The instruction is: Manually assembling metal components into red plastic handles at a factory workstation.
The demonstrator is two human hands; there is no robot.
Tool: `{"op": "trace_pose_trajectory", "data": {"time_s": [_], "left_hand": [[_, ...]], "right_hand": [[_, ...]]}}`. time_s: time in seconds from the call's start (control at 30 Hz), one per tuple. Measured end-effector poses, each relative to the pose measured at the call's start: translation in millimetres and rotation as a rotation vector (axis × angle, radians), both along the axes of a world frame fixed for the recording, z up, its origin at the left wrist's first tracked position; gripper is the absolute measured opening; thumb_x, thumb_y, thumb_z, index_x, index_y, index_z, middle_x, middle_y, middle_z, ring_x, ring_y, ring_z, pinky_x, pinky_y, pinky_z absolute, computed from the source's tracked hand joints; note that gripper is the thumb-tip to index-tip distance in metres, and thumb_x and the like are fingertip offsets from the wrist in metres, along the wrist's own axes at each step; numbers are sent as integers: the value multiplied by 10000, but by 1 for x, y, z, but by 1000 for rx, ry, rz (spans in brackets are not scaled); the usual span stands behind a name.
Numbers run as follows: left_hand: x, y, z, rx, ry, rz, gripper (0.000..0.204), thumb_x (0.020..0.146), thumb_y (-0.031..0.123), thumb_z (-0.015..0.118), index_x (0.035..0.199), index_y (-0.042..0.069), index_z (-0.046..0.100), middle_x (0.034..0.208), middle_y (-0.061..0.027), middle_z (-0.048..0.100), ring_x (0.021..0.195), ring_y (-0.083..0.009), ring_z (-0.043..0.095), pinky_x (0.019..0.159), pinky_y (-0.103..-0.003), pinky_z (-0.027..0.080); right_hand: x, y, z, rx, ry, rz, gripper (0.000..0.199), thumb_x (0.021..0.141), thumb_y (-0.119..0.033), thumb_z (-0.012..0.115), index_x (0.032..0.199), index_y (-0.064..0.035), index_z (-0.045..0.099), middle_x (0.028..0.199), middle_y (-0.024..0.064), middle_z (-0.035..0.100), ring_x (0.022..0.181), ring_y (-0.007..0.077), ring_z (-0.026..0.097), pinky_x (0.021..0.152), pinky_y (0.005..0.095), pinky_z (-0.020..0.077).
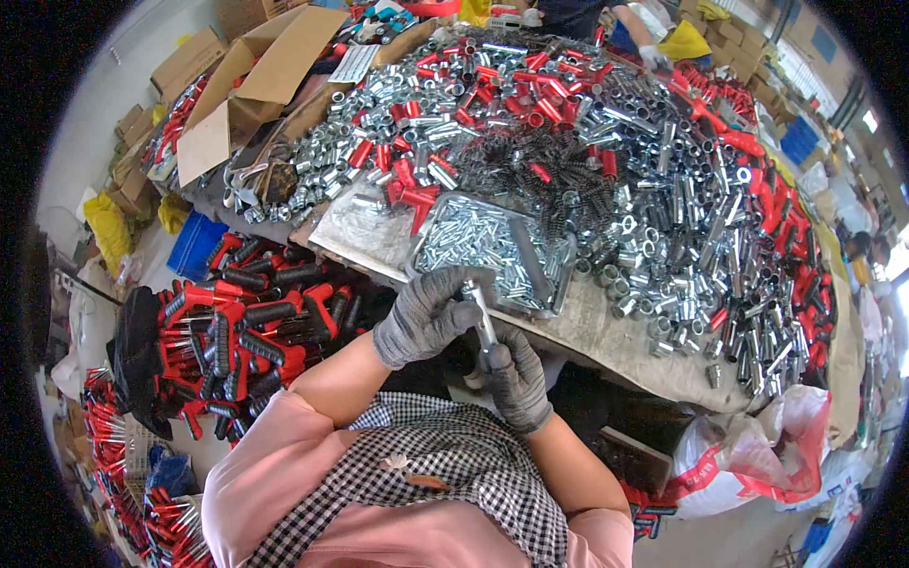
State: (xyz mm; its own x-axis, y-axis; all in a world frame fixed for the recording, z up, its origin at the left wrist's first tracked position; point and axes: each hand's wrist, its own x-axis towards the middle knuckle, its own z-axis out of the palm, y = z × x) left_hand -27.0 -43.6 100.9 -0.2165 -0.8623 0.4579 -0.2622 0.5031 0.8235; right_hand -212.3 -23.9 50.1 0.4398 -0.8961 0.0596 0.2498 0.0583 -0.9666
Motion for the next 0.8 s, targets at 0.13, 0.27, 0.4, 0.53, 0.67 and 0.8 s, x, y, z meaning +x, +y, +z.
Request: {"op": "trace_pose_trajectory", "data": {"time_s": [0.13, 0.27, 0.4, 0.53, 0.67, 0.8], "left_hand": [[-6, -2, -16, 118, 313, -46, 309, 887, 144, 584, 1171, 29, 542, 893, -60, 604, 796, -145, 567, 719, -308, 472], [-19, -5, -28, 190, 470, 109, 308, 837, -8, 571, 1140, 22, 528, 865, 0, 532, 758, -75, 483, 687, -232, 431], [-15, -10, -25, 171, 185, 229, 311, 792, 0, 572, 1099, 31, 535, 896, -36, 553, 794, -91, 513, 694, -246, 449], [-11, -19, -28, 22, 162, 123, 452, 745, 54, 649, 1173, 45, 505, 959, -56, 574, 863, -138, 548, 774, -284, 469], [4, -44, -8, -161, -150, 101, 784, 704, 91, 736, 1368, 68, 320, 1048, -101, 576, 961, -205, 571, 872, -336, 464], [61, -110, 21, 170, 64, 382, 894, 712, 320, 771, 1394, 31, 270, 1196, -203, 539, 1122, -295, 543, 946, -399, 440]], "right_hand": [[4, 0, -7, 160, -199, 68, 435, 926, -336, 551, 1213, -14, 491, 704, -31, 463, 594, 54, 414, 528, 190, 320], [3, 1, -9, 103, -54, 38, 418, 935, -331, 534, 1201, -11, 504, 718, -33, 491, 616, 52, 445, 553, 196, 359], [13, -3, -6, 62, 64, -31, 381, 935, -332, 538, 1148, -17, 540, 788, -23, 556, 683, 52, 500, 603, 194, 409], [23, -13, -11, 95, 16, -26, 321, 950, -284, 521, 1134, -22, 543, 835, 0, 585, 718, 58, 514, 619, 197, 424], [30, -31, -9, 256, -180, -7, 264, 960, -230, 506, 1131, -31, 528, 905, 21, 575, 742, 101, 517, 650, 242, 452], [19, -44, -17, 152, -334, -102, 227, 946, -143, 514, 1161, -76, 533, 1006, 9, 525, 907, 118, 512, 758, 235, 446]]}}
